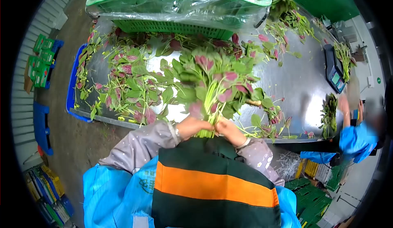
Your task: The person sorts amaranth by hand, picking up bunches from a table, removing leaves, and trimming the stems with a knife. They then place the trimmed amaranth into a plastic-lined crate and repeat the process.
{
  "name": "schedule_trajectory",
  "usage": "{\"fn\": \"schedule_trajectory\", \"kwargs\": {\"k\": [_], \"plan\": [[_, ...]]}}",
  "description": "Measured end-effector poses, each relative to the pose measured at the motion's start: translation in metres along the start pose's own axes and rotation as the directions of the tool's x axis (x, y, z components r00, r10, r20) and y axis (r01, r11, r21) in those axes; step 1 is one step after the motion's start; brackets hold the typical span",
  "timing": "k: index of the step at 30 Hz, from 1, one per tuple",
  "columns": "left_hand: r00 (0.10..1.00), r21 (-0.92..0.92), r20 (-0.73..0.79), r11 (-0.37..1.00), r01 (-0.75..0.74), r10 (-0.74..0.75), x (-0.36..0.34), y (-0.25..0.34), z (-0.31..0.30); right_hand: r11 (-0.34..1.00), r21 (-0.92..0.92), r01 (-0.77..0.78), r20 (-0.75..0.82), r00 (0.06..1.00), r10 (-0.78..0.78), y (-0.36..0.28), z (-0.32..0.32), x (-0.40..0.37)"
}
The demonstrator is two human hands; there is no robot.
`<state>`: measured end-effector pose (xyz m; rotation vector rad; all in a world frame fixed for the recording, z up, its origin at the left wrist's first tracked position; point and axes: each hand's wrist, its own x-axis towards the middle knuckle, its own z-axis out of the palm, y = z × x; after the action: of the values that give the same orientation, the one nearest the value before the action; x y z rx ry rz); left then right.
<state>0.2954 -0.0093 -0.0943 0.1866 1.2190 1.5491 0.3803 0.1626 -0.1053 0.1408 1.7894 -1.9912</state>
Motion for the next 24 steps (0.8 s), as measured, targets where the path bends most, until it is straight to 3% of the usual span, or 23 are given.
{"fn": "schedule_trajectory", "kwargs": {"k": [1,3,4,5,7,10,13,14,15,16,17,18,19,20,21,23,24], "plan": [[0.993,-0.054,0.118,0.999,-0.002,0.009,0.008,-0.004,-0.002,0.950,0.312,-0.021,-0.023,0.999,0.030,-0.004,-0.002,-0.001],[0.998,-0.031,0.033,0.998,-0.046,0.047,0.019,-0.004,0.015,0.915,0.399,-0.061,-0.085,0.991,0.103,-0.019,-0.006,-0.003],[0.973,0.090,-0.123,0.978,-0.187,0.197,0.024,-0.002,0.029,0.968,0.249,0.028,-0.182,0.983,0.019,-0.024,-0.001,-0.001],[0.972,0.132,-0.094,0.970,-0.204,0.217,0.038,-0.016,0.029,0.944,0.324,0.055,-0.236,0.972,0.024,-0.033,0.004,-0.002],[0.999,0.546,-0.046,0.836,0.044,-0.022,0.037,0.007,0.041,0.937,0.348,0.030,-0.300,0.950,0.082,-0.033,0.006,-0.005],[0.944,0.674,0.266,0.738,-0.036,-0.197,0.051,0.001,0.038,0.969,0.245,-0.043,-0.302,0.946,0.118,-0.022,-0.004,-0.014],[0.895,0.721,0.393,0.674,-0.158,-0.210,0.033,0.030,0.038,0.994,0.010,0.112,-0.444,0.891,-0.096,-0.025,-0.009,-0.012],[0.865,0.795,0.470,0.510,-0.329,-0.175,0.039,0.018,0.026,0.983,0.171,0.068,-0.415,0.910,0.009,-0.033,-0.014,-0.016],[0.838,0.873,0.376,0.453,-0.179,-0.394,0.026,0.052,0.027,0.974,0.225,-0.003,-0.371,0.924,0.089,-0.055,-0.017,-0.023],[0.891,0.920,0.367,0.244,-0.305,-0.269,0.009,0.077,0.025,0.988,0.149,-0.028,-0.288,0.955,0.070,-0.068,-0.028,-0.030],[0.938,0.936,0.339,0.123,-0.330,-0.069,-0.013,0.111,0.036,0.996,0.078,-0.046,-0.207,0.976,0.061,-0.078,-0.036,-0.037],[0.935,0.921,0.348,0.162,-0.355,0.067,-0.023,0.130,0.045,0.991,0.074,-0.115,-0.131,0.984,0.124,-0.093,-0.036,-0.043],[0.701,0.778,0.584,-0.037,-0.627,0.410,-0.026,0.143,0.057,0.983,0.056,-0.178,-0.053,0.982,0.180,-0.109,-0.036,-0.046],[0.581,0.728,0.683,-0.343,-0.594,0.443,-0.029,0.157,0.079,0.982,-0.047,-0.184,0.074,0.979,0.187,-0.119,-0.037,-0.049],[0.351,0.609,0.789,-0.560,-0.562,0.505,-0.007,0.138,0.082,0.994,0.009,-0.107,0.178,0.978,0.104,-0.111,-0.039,-0.051],[0.717,0.753,0.656,-0.131,-0.645,0.236,0.003,0.110,0.083,0.934,-0.080,-0.349,0.293,0.887,0.357,-0.138,-0.020,-0.049],[0.811,0.827,0.561,-0.080,-0.556,0.169,0.000,0.104,0.084,0.916,-0.061,-0.397,0.287,0.872,0.397,-0.136,-0.021,-0.050]]}}
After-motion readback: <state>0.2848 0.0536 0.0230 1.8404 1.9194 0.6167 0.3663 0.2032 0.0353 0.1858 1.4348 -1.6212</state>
